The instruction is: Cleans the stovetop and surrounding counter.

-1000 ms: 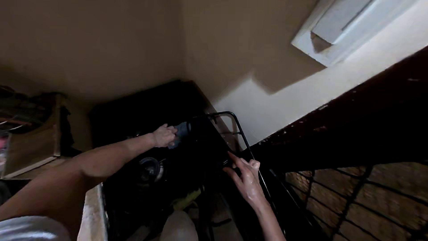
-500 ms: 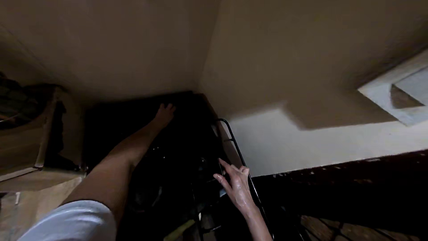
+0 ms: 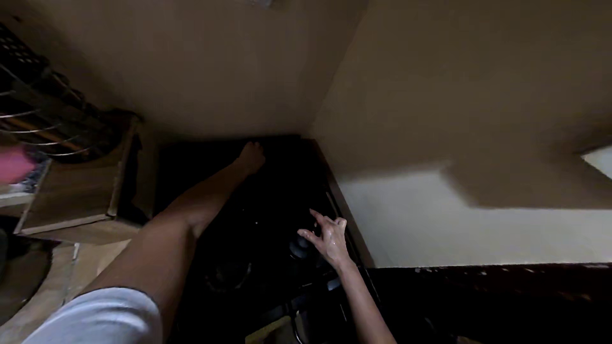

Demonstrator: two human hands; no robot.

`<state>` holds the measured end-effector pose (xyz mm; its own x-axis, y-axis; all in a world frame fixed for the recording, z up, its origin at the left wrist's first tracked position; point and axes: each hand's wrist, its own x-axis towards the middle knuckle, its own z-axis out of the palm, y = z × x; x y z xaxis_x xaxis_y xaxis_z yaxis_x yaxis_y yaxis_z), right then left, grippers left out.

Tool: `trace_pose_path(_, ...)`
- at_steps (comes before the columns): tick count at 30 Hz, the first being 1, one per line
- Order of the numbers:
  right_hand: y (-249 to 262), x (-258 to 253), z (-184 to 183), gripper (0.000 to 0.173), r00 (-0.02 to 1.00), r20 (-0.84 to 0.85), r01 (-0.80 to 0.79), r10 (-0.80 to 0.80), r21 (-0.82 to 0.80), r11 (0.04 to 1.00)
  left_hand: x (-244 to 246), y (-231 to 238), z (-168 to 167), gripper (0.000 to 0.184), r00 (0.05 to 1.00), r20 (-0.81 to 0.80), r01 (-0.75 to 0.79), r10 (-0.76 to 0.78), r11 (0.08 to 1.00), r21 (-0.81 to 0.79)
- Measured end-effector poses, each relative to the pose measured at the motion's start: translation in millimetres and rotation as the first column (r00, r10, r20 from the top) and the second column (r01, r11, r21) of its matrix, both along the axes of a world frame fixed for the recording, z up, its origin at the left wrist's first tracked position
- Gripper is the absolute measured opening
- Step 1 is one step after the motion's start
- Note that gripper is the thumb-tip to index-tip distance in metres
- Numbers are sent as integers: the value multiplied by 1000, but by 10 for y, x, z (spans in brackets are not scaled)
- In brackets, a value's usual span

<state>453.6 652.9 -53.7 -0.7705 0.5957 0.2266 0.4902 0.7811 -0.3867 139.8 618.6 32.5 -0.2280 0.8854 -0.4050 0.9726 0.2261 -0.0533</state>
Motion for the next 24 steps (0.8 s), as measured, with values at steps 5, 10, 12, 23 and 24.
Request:
trace_pose_path(5,15,-62,-48,78,999,38,1,0,-17,1000,-307,175,-526,38,988,-151,102,-15,801,590)
trace_pose_path(10,-84,84,-40,79,1000,15,14,-15,31,999,143,411,-108,43,997,76,12,-14,999,37)
trace_pose_path(12,-98,163,-68,80,1000,3,30,-30,63,998,80,677,-758,31,985,139,53,-101,949,311)
trace_pose_path(23,34,180,-102,76,1000,-17,18,-17,40,999,159,399,-798,28,998,56,-34,7,870,491)
trace_pose_path(24,56,157,-98,75,1000,-16,14,-13,25,1000,147,328,-808,26,999,34,-33,18,865,501)
